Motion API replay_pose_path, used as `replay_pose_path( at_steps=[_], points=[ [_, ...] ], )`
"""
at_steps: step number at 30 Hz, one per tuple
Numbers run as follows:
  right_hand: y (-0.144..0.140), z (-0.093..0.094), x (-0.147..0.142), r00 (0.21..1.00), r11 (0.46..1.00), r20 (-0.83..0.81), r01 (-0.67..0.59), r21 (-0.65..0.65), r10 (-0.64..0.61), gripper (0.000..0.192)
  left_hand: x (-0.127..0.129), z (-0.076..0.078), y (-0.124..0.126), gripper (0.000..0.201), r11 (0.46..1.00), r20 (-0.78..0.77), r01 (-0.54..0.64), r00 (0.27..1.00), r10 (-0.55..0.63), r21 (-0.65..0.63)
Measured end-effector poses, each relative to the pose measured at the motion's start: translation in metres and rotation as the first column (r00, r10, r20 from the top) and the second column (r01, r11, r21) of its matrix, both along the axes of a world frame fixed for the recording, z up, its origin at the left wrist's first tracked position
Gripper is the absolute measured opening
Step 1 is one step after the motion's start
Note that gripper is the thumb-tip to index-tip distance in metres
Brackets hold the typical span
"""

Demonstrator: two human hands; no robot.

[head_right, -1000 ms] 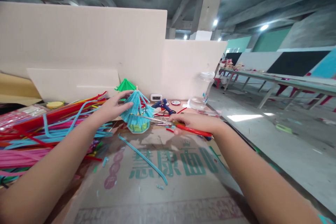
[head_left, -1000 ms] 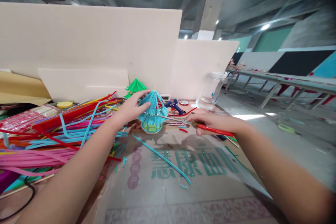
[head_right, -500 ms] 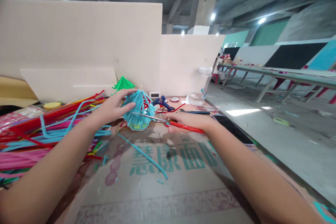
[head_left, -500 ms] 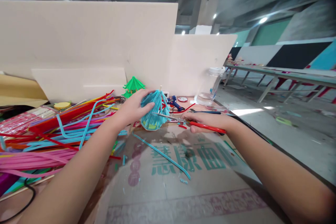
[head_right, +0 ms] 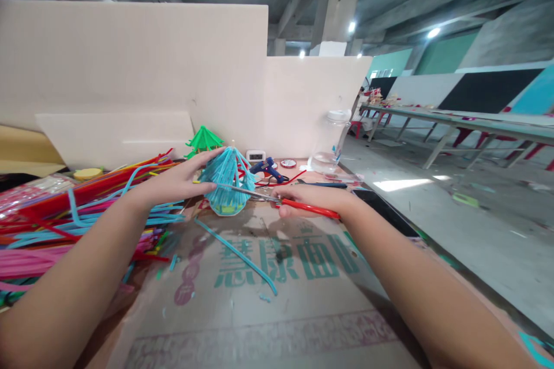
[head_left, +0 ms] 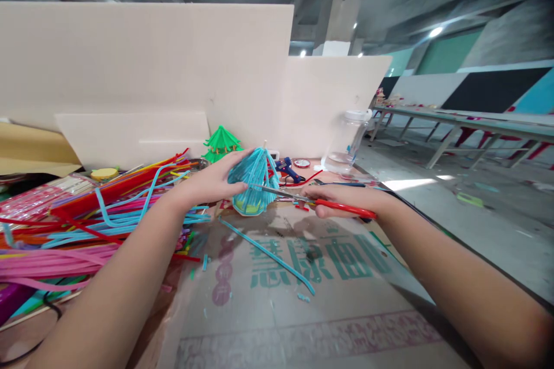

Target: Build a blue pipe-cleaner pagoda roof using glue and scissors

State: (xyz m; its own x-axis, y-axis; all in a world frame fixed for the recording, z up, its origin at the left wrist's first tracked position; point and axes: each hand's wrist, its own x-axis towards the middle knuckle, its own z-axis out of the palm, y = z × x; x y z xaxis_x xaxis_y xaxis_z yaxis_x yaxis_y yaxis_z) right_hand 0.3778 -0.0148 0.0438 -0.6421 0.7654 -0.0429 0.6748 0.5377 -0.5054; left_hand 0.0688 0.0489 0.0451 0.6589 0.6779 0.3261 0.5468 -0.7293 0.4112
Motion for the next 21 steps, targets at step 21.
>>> replay_pose_path(
  at_steps=[21],
  points=[
    [0.007, -0.022, 0.0, 0.983, 0.984, -0.136, -0.139, -0.111, 0.123, 0.035, 0.003, -0.005, 0.006, 0.083, 0.989, -0.037, 0.082, 0.996, -0.078, 0.126]
  ],
)
